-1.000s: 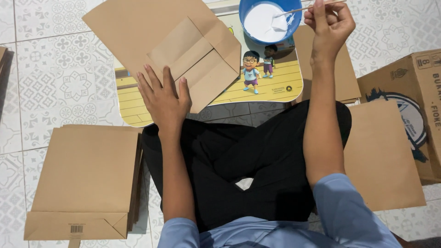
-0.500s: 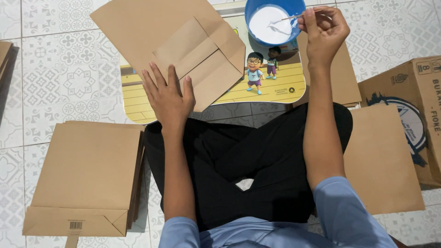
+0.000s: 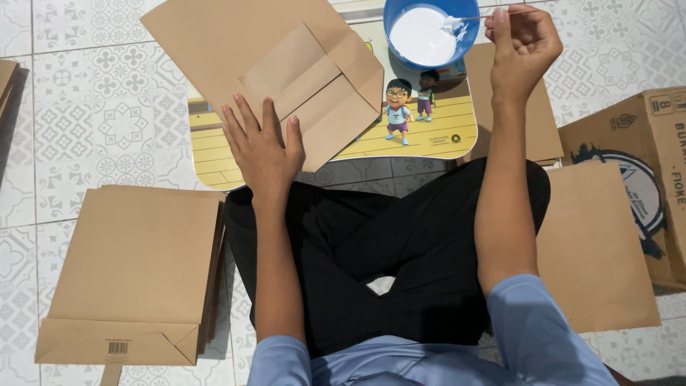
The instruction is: The person applies white glue to the edges of a flat cardboard piece using a small stick, then folds and presses the glued flaps to assemble a box-like structure. The person repeats the gluing and folding process on another cardboard piece.
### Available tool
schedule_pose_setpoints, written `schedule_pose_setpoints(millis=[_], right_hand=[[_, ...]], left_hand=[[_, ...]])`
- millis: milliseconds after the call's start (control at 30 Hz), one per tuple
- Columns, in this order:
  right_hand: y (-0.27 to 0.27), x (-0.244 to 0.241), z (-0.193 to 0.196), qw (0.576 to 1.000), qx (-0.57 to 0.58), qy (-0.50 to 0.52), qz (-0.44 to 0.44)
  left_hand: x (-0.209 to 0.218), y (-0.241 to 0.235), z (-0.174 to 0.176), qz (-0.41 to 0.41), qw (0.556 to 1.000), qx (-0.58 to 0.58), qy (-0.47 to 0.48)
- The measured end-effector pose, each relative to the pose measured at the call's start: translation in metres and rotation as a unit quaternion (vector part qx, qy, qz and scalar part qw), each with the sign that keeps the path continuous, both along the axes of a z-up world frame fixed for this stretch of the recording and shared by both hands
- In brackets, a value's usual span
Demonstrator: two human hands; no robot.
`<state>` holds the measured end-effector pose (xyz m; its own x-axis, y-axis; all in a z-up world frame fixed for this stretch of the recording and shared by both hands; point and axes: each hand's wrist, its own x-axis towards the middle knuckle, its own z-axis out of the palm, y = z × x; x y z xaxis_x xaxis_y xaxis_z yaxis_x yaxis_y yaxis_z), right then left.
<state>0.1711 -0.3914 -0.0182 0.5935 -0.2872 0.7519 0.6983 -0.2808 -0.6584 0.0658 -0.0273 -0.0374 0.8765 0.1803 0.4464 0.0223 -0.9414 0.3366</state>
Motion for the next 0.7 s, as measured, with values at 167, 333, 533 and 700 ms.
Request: schedule_pose_setpoints(millis=[167, 333, 533, 700], right_hand=[[0.006, -0.002, 0.003, 0.999, -0.027, -0.015, 0.01], [0.025, -0.01, 0.013, 0.998, -0.044, -0.013, 0.05], [0.035, -0.009, 0.01, 0.996, -0.053, -0.015, 0.073], [0.033, -0.008, 0.009, 0.995, -0.072, -0.023, 0.069]], left_hand=[[0.0, -0.001, 0.001, -0.001, 1.0, -0.008, -0.002], [0.0, 0.0, -0.002, 0.002, 1.0, 0.004, -0.003], [0.0, 0.0, 0.0, 0.0, 1.0, -0.002, 0.003], [0.0, 0.0, 0.0, 0.001, 1.0, -0.003, 0.008]])
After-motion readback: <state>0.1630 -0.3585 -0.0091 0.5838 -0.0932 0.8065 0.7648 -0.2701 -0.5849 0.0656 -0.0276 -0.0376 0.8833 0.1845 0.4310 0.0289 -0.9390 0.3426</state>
